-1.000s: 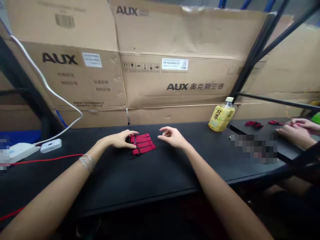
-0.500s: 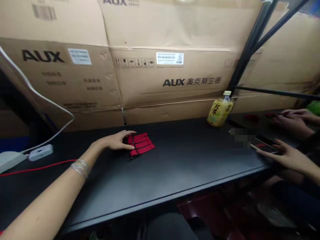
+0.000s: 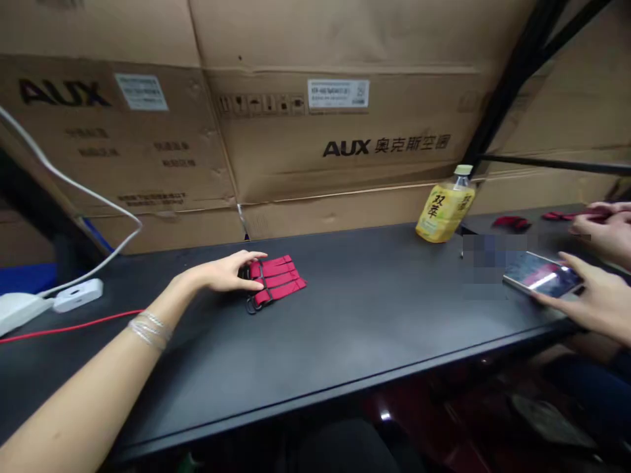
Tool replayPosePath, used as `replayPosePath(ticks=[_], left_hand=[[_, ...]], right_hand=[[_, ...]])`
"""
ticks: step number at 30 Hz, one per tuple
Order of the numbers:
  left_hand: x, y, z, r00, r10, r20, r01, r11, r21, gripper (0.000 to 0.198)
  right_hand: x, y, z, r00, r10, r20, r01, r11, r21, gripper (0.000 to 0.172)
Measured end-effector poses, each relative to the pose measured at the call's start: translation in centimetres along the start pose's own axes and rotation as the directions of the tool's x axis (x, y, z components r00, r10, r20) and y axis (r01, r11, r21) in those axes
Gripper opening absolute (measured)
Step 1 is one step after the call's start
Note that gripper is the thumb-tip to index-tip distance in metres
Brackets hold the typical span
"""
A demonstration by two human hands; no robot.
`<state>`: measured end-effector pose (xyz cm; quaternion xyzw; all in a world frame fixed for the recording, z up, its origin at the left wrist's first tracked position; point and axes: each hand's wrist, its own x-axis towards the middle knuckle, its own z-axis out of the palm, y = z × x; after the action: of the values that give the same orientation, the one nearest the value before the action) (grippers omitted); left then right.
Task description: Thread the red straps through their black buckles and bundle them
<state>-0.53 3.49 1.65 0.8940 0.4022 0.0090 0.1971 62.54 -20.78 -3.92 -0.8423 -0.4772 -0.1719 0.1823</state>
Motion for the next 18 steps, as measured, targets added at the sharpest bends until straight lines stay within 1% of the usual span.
replayPosePath(ticks=[2,3,7,10,12,15,18], left_hand=[[0.0,0.0,0.0,1.0,0.0,-0.003,0.0,1.0,0.005,0.081],[0.0,0.0,0.0,1.0,-0.004,-0.003,0.004,1.0,0.009,0.082],[-0.1,0.3,-0.1,1.0,-0.016,0.001,0.016,1.0,0.015,0.085],[-0.1,0.4,-0.1,1.0,-0.018,0.001,0.018,1.0,0.012,0.085],[-0.1,0.3,-0.1,1.0,-0.022,0.002,0.022,1.0,0.003,0.084],[-0.1,0.2,-0.1,1.0,-0.019,0.005,0.019,1.0,-0.007,0.084],[-0.1,0.1,0.0,1.0,-0.024,0.001,0.024,1.0,0.012,0.085]], right_hand=[[0.0,0.2,0.1,0.995,-0.103,-0.016,0.103,0.995,-0.006,0.102],[0.0,0.4,0.2,0.991,-0.127,-0.027,0.127,0.992,-0.01,0.102],[-0.3,0.7,0.2,0.992,-0.121,-0.029,0.121,0.993,-0.015,0.088],[-0.7,0.2,0.0,0.979,-0.198,-0.05,0.198,0.98,-0.005,0.081],[-0.7,0.0,0.0,0.968,-0.242,-0.074,0.242,0.97,-0.001,0.081],[-0.7,-0.2,0.1,0.958,-0.26,-0.122,0.263,0.965,0.006,0.084],[-0.8,-0.4,0.0,0.947,-0.293,-0.132,0.297,0.955,0.008,0.088]])
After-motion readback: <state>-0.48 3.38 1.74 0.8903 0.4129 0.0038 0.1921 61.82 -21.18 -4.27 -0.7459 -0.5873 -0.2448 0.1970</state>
